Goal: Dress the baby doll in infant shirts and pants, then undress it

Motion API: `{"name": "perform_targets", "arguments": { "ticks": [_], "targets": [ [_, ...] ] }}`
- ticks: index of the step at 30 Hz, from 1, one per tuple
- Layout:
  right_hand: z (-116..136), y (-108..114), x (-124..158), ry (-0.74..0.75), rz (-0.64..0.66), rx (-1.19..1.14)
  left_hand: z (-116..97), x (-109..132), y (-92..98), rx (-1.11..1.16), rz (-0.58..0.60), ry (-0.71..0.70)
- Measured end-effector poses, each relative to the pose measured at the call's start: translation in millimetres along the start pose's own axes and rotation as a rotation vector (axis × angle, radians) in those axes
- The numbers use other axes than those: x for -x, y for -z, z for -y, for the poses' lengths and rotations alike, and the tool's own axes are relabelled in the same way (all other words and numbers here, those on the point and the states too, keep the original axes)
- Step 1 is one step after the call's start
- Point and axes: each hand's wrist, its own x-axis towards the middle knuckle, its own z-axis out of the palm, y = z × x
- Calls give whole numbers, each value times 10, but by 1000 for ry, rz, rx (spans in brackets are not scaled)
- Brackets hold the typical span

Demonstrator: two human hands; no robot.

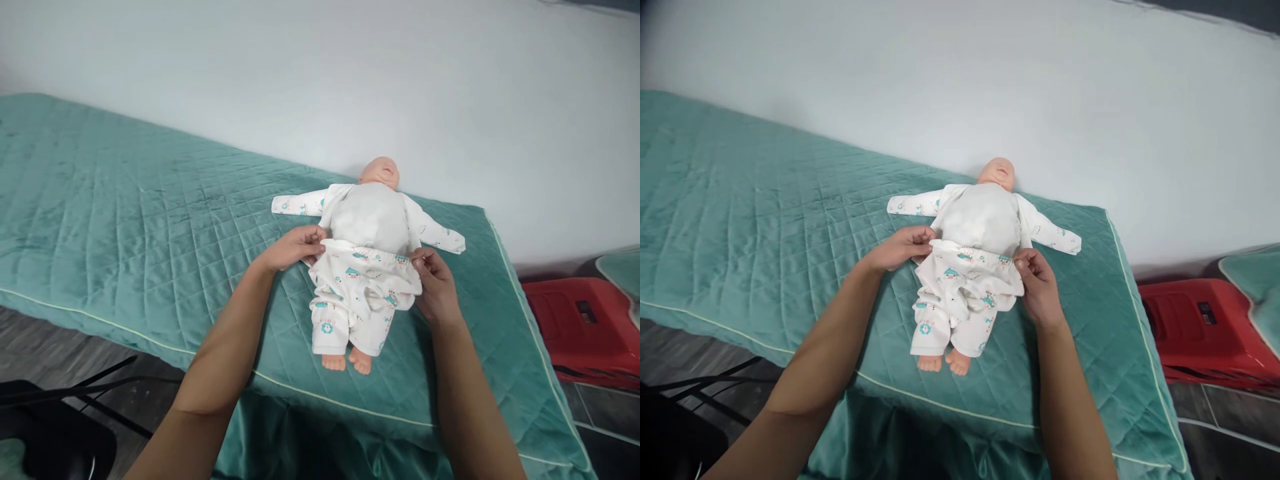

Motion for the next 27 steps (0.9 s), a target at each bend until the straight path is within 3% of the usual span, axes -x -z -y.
{"name": "perform_targets", "arguments": {
  "ticks": [5,13,16,21,24,27],
  "targets": [
    [-3,-69,-70,90,-150,42,49,-63,-64,-21,-123,-37],
    [-154,-58,-154,-7,-129,162,35,-159,-124,-168,-106,-26],
    [-180,-2,-140,13,-48,218,-48,-292,-79,-254,-37,97],
    [-187,123,-88,26,125,207,-200,-538,-5,-400,213,314],
    [-170,142,-72,-17,196,166,-231,-525,12,-408,235,307],
    [-162,116,-82,-32,182,152,-224,-432,30,-369,236,242]
  ]
}}
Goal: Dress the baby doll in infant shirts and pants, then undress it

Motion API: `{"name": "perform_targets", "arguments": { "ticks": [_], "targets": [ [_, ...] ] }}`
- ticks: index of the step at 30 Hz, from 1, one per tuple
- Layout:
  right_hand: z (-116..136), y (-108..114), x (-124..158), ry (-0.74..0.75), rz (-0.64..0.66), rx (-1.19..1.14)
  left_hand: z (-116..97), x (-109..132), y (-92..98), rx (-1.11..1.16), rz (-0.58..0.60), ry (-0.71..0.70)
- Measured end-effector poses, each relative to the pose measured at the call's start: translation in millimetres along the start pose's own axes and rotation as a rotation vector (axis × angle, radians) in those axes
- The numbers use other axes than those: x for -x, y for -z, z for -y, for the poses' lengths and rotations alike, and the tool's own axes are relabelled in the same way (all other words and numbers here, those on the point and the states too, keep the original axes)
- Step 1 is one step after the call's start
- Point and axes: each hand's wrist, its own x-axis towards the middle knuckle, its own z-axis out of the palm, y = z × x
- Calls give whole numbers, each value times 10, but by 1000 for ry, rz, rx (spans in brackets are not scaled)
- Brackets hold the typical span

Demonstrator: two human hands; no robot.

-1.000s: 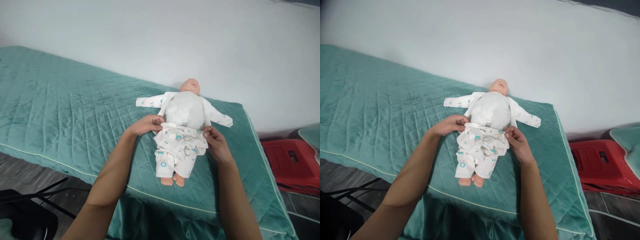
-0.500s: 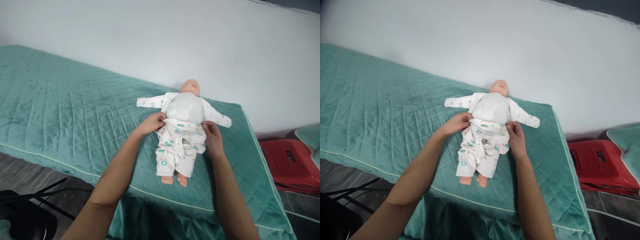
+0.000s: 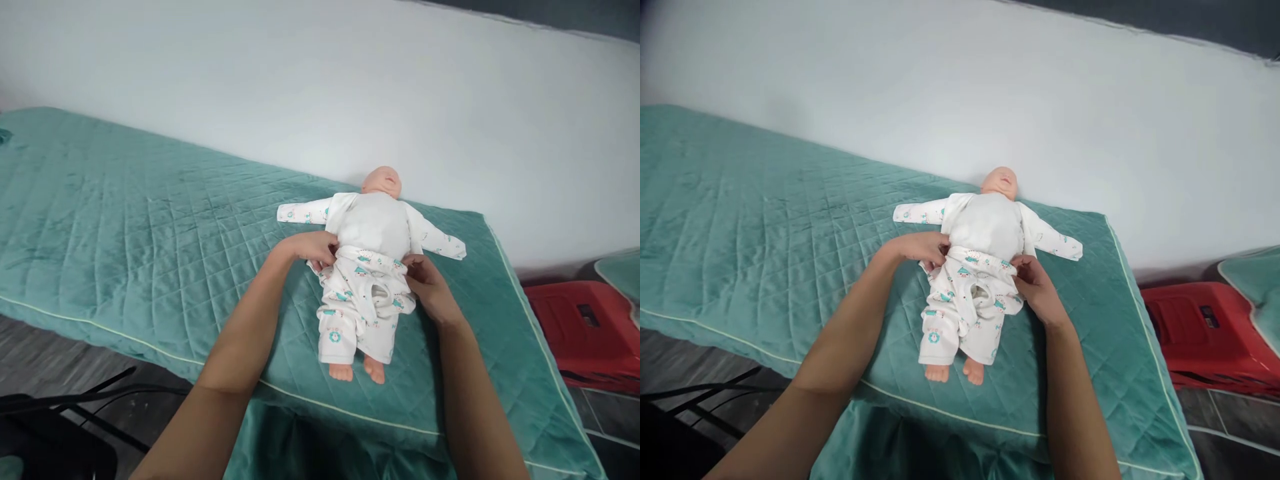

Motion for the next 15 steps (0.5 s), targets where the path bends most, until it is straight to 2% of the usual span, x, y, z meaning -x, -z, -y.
{"name": "perform_targets", "arguments": {
  "ticks": [5,12,15],
  "targets": [
    [-36,-67,-28,-39,-154,94,44,58,-5,44,77,-31],
    [-37,-230,-9,69,-615,328,92,27,-10,139,132,-50],
    [-28,-233,-42,86,-657,345,84,47,-8,105,133,-43]
  ]
}}
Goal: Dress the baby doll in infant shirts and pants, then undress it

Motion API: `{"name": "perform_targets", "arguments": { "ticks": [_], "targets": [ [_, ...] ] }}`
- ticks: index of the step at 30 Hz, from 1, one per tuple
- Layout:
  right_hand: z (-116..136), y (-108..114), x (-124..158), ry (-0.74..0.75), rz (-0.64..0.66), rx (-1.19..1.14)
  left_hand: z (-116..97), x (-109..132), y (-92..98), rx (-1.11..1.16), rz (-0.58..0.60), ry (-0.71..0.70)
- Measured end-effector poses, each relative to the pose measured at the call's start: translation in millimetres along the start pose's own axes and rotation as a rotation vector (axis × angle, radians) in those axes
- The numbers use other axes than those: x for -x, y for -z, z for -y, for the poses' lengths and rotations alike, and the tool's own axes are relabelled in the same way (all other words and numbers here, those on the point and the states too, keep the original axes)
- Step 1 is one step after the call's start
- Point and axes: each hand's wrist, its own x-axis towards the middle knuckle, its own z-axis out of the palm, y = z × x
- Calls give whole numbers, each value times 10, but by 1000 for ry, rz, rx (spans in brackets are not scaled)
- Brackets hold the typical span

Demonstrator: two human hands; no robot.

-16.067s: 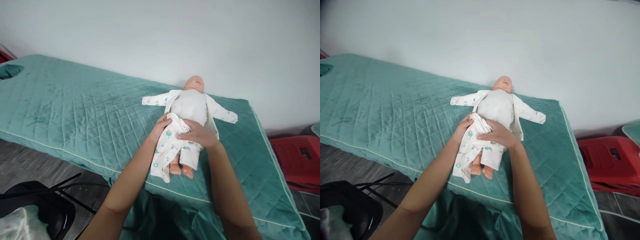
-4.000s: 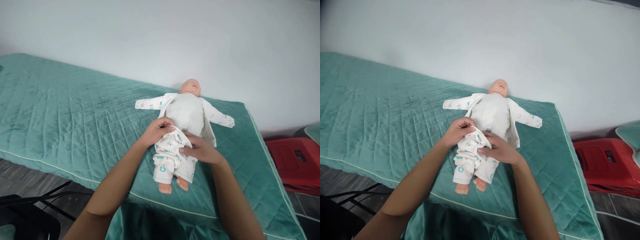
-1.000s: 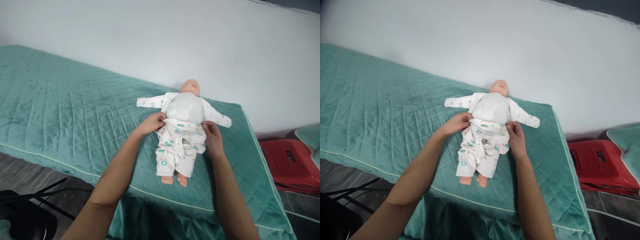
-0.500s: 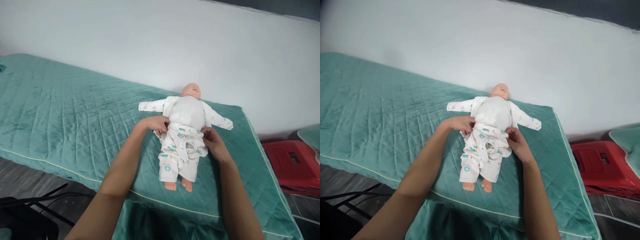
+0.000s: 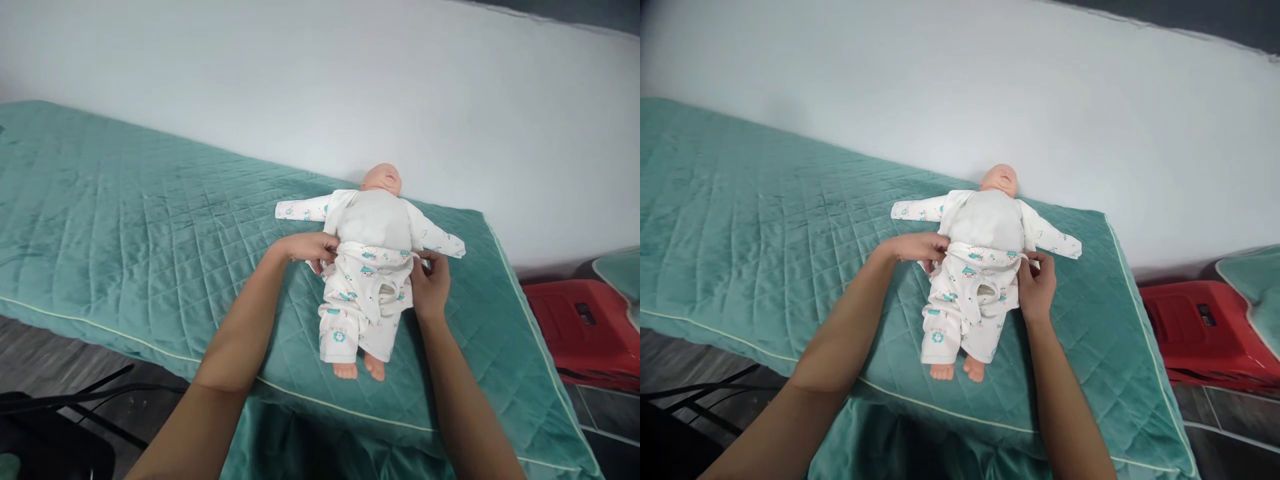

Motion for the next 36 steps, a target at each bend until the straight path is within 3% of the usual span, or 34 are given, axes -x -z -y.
{"name": "perform_targets", "arguments": {
  "ticks": [6,13,17,23,29,36],
  "targets": [
    [-121,40,-95,-96,229,-27,-75,46,-21,-83,1,78],
    [-184,70,-79,-217,312,-287,-44,41,-38,-98,-15,52],
    [-156,122,-81,-270,335,-312,-30,66,-38,-54,-22,35],
    [-52,234,-95,-331,527,-387,3,70,-19,-11,-15,7],
    [-34,172,-80,-303,446,-282,-5,66,-25,-44,-29,-2],
    [120,82,-262,-72,297,-49,-26,70,-35,-73,-38,5]
  ]
}}
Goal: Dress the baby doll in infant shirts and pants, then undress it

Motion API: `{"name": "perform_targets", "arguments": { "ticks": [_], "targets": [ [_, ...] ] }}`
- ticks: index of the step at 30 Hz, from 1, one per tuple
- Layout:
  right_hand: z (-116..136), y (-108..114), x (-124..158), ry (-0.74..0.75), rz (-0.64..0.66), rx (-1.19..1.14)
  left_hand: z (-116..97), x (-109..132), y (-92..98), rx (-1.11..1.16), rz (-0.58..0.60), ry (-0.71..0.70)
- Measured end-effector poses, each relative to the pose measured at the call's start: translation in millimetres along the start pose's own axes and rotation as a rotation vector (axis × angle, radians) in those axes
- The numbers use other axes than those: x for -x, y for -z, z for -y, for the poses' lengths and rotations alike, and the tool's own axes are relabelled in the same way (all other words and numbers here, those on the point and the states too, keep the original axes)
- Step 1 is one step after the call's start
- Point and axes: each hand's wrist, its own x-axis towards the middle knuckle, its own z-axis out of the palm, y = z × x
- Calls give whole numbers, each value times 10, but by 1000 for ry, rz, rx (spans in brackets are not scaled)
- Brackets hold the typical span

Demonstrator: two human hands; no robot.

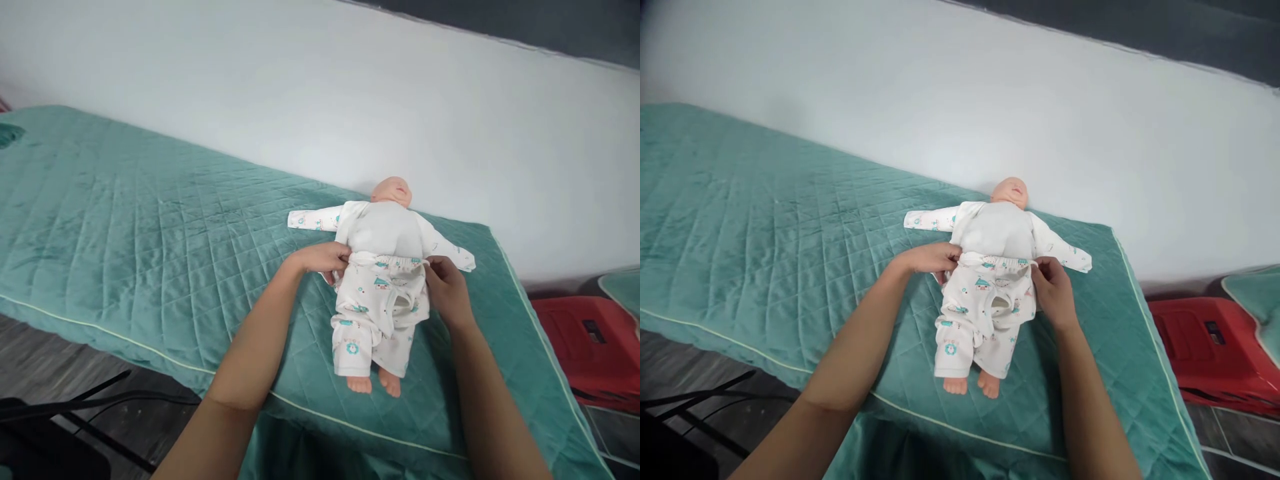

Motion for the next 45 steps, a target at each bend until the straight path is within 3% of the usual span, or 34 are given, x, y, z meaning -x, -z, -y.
{"name": "perform_targets", "arguments": {
  "ticks": [6,13,18,27,33,37,40,45],
  "targets": [
    [77,-1,-237,64,-15,191,-25,10,-10,18,13,35],
    [-162,-82,-247,-15,-91,232,-35,-15,-25,87,-7,57],
    [-212,-14,-280,-122,10,233,-1,-24,-33,90,-44,47],
    [-229,36,-360,-174,162,76,-24,-29,-54,197,-244,69],
    [-110,45,-343,-178,270,89,-43,-141,-97,80,-351,127],
    [-26,80,-450,-190,398,92,-13,-218,-74,-32,-446,-23],
    [38,96,-555,-229,522,104,26,-253,-38,-74,-440,-145],
    [69,97,-541,-197,571,17,85,-312,-19,-1,-406,-171]
  ]
}}
